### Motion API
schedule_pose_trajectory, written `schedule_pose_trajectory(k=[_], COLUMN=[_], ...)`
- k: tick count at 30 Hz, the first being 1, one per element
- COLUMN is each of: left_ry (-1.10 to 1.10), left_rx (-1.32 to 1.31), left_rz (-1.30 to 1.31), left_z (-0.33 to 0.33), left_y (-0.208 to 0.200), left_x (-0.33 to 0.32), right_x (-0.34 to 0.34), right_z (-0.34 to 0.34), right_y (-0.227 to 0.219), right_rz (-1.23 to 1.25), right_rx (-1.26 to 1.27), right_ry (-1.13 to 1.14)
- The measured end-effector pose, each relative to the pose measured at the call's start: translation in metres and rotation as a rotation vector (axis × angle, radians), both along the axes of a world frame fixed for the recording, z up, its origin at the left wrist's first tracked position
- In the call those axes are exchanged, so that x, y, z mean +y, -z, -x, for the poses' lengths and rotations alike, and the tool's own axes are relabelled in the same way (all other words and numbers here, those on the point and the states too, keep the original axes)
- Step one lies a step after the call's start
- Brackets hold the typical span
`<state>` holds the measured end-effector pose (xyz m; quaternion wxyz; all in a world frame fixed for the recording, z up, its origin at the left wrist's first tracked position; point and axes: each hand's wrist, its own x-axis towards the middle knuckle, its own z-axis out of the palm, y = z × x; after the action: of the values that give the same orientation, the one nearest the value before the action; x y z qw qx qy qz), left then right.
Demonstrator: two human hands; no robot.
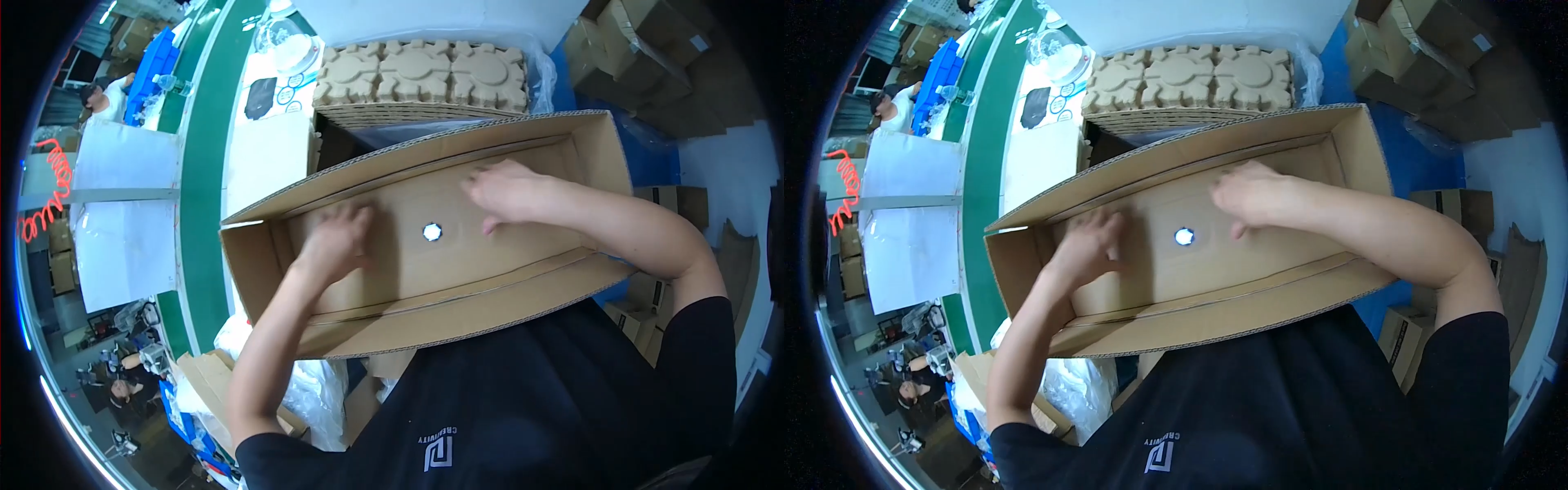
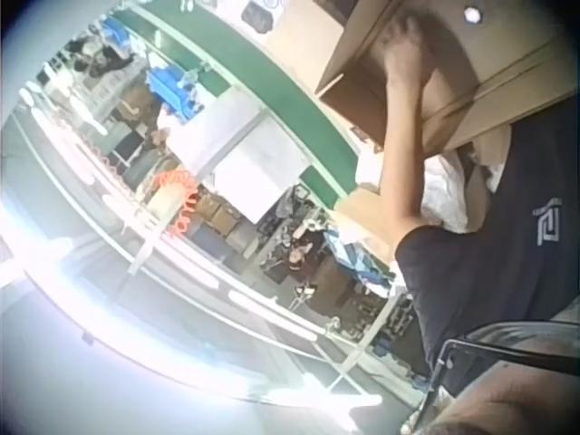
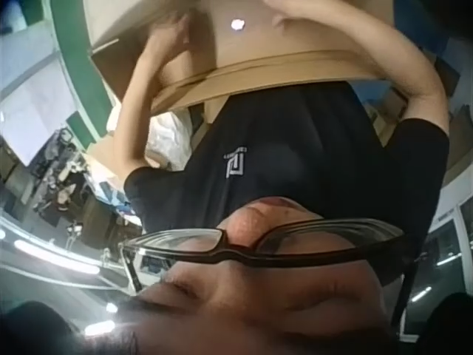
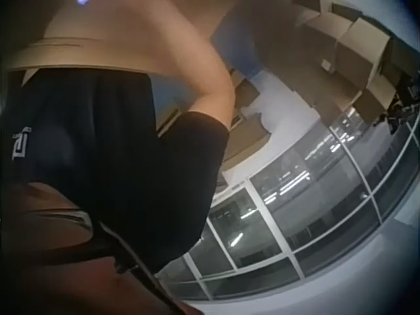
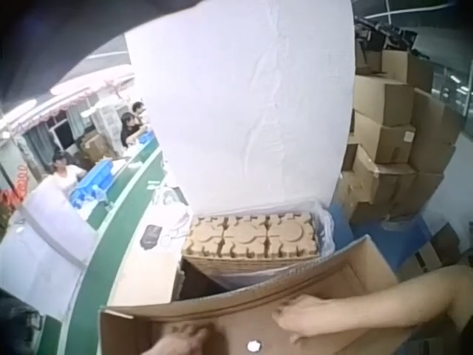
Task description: Packing LED dome lights into a cardboard shipping box with protective trays and plastic bags.
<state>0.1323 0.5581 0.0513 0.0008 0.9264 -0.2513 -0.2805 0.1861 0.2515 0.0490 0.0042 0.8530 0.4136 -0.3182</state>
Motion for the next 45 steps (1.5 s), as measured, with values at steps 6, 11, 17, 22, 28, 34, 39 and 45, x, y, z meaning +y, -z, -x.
schedule_pose_trajectory(k=[6, 11, 17, 22, 28, 34, 39, 45], left_ry=[-0.163, -0.210, -0.183, -0.497, -0.312, -0.021, 0.014, 0.071], left_rx=[0.109, 0.019, -0.056, 0.079, 0.155, 0.061, 0.203, 0.162], left_rz=[0.139, 0.139, 0.163, 0.277, 0.239, 0.135, 0.118, 0.193], left_z=[0.015, 0.016, 0.011, 0.006, -0.008, 0.007, -0.009, -0.013], left_y=[0.004, 0.016, 0.011, 0.004, -0.002, 0.013, 0.022, 0.028], left_x=[0.053, 0.052, 0.056, 0.061, 0.049, 0.038, 0.040, 0.047], right_x=[-0.052, -0.054, -0.056, -0.049, -0.041, -0.044, -0.043, -0.033], right_z=[0.001, -0.001, -0.006, -0.011, 0.004, 0.008, 0.008, 0.013], right_y=[-0.008, 0.002, 0.002, 0.004, 0.017, 0.027, 0.023, 0.030], right_rz=[0.175, 0.203, 0.188, 0.208, 0.232, 0.240, 0.246, 0.364], right_rx=[0.065, 0.056, 0.042, 0.076, -0.030, -0.076, -0.073, -0.119], right_ry=[0.034, 0.064, 0.021, -0.007, -0.081, -0.182, -0.166, -0.179])
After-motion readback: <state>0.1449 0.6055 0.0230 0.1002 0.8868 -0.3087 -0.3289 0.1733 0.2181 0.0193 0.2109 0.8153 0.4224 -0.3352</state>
